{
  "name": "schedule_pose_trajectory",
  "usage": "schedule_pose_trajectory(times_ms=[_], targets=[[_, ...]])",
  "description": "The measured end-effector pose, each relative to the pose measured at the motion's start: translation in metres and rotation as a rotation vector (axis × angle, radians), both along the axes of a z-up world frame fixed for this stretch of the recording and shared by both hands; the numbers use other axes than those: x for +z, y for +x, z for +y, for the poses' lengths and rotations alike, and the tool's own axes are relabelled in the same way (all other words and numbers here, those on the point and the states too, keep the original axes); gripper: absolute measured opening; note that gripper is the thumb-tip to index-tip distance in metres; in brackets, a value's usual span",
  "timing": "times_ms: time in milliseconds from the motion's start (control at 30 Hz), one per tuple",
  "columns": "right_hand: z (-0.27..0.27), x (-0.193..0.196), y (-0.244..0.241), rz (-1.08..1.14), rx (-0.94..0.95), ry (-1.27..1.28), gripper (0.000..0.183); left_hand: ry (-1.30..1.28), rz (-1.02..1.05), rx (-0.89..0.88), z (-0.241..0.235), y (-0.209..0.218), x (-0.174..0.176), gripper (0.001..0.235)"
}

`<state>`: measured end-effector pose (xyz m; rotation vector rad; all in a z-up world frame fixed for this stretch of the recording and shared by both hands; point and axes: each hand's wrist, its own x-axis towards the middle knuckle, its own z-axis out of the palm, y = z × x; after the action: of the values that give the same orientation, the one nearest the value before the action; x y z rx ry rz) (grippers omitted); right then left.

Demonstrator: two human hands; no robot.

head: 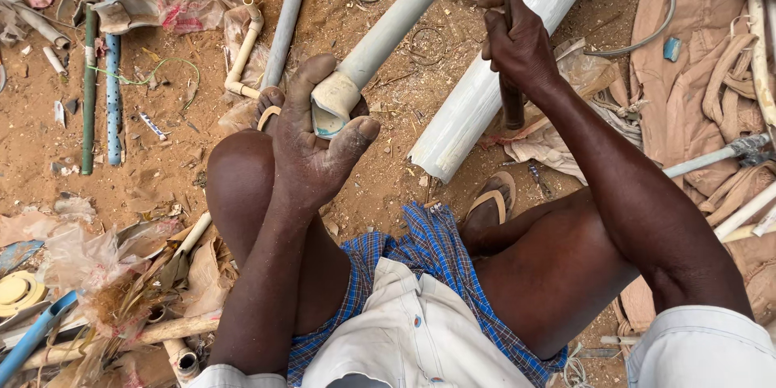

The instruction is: The person sits on the ground and uses a curved blade to scrape and shape the end of a white PVC pipe. They repeatedly rotate the pipe and scrape the surface to smooth or bevel the edge.

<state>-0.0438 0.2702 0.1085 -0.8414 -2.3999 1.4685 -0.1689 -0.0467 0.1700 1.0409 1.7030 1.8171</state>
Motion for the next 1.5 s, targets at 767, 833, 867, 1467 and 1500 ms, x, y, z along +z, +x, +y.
schedule_pose_trajectory(times_ms=[767, 833, 867, 1467, 1500], targets=[[-0.036, -0.014, -0.013, 0.173, 0.137, -0.214, 0.023, -0.01, -0.015, 0.128, 0.006, 0.004, -0.007, 0.076], [-0.068, -0.014, -0.013, 0.214, 0.273, -0.167, 0.024, -0.022, -0.027, 0.132, 0.004, 0.003, -0.009, 0.078], [-0.082, -0.015, -0.014, 0.221, 0.319, -0.124, 0.024, -0.023, 0.001, 0.166, 0.003, 0.003, -0.009, 0.076], [-0.062, -0.025, -0.026, 0.161, 0.238, -0.16, 0.031, -0.051, 0.027, 0.144, 0.013, 0.011, 0.0, 0.079], [-0.067, -0.023, -0.026, 0.111, 0.267, -0.13, 0.03, -0.046, 0.02, 0.16, 0.014, 0.011, -0.001, 0.077]])
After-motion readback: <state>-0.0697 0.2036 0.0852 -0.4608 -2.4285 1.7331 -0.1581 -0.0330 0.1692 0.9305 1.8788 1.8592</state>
